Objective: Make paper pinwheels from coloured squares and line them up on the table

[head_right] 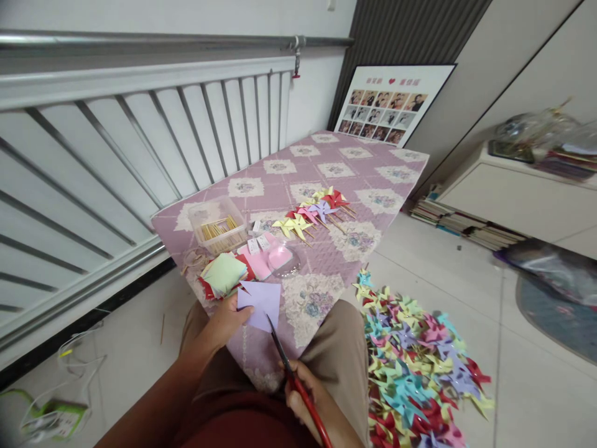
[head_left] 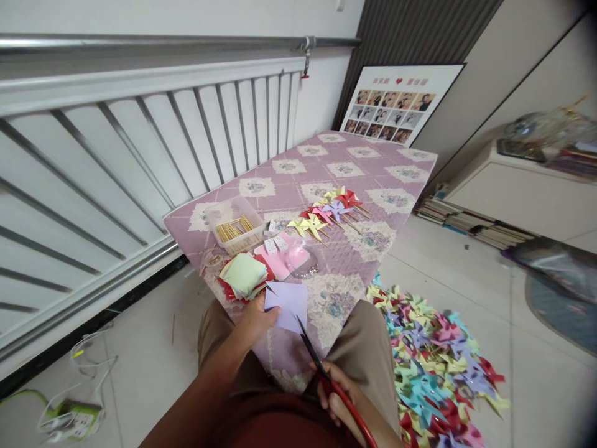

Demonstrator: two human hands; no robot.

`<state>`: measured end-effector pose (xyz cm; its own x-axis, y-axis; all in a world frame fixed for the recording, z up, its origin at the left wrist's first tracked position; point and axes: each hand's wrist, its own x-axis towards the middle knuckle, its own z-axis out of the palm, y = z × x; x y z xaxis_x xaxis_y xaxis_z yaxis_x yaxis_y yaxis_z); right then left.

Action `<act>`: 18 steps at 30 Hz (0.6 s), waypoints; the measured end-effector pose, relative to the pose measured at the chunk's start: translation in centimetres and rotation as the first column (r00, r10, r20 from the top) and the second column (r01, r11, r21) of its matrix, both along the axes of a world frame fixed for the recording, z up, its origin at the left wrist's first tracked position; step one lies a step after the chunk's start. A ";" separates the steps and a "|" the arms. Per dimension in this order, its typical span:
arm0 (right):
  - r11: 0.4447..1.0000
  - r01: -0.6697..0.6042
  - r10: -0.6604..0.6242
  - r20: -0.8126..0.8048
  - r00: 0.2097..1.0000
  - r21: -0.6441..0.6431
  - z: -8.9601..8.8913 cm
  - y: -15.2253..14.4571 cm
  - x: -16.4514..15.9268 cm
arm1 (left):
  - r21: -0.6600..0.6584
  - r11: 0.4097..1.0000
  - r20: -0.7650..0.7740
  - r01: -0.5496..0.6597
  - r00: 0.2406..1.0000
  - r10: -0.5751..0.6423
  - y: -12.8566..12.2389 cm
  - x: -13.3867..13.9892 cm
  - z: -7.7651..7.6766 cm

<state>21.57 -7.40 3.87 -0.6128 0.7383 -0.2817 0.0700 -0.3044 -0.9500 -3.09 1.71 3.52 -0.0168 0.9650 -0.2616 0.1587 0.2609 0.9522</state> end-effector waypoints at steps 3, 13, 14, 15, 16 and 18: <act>1.000 -0.001 0.001 -0.002 1.000 -0.024 0.1 0.1 -0.3 | 0.020 1.000 -0.042 0.011 0.999 -0.010 -0.1 0.2 0.5; 0.988 0.074 -0.068 0.047 0.997 -0.137 -1.0 -0.2 -0.7 | 0.009 0.999 -0.081 0.052 0.995 -0.051 -0.1 0.2 1.7; 0.987 0.080 -0.075 0.043 0.996 -0.139 -1.2 -0.2 -0.7 | 0.003 0.999 -0.091 0.054 0.994 -0.053 -0.2 0.2 1.8; 0.986 0.083 -0.079 0.037 0.996 -0.143 -1.3 -0.2 -0.7 | -0.003 0.998 -0.097 0.055 0.994 -0.055 -0.2 0.2 1.9; 0.985 0.087 -0.084 0.032 0.996 -0.147 -1.4 -0.2 -0.8 | -0.011 0.998 -0.100 0.057 0.993 -0.058 -0.2 0.2 2.0; 0.984 0.096 -0.094 0.025 0.995 -0.153 -1.3 -0.2 -0.9 | -0.014 0.998 -0.095 0.064 0.993 -0.065 -0.2 0.2 2.1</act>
<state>20.68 -7.58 2.56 -0.5359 0.7400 -0.4065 0.0504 -0.4526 -0.8903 -2.84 1.50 5.64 0.0194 0.9619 -0.2727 0.2657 0.2580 0.9289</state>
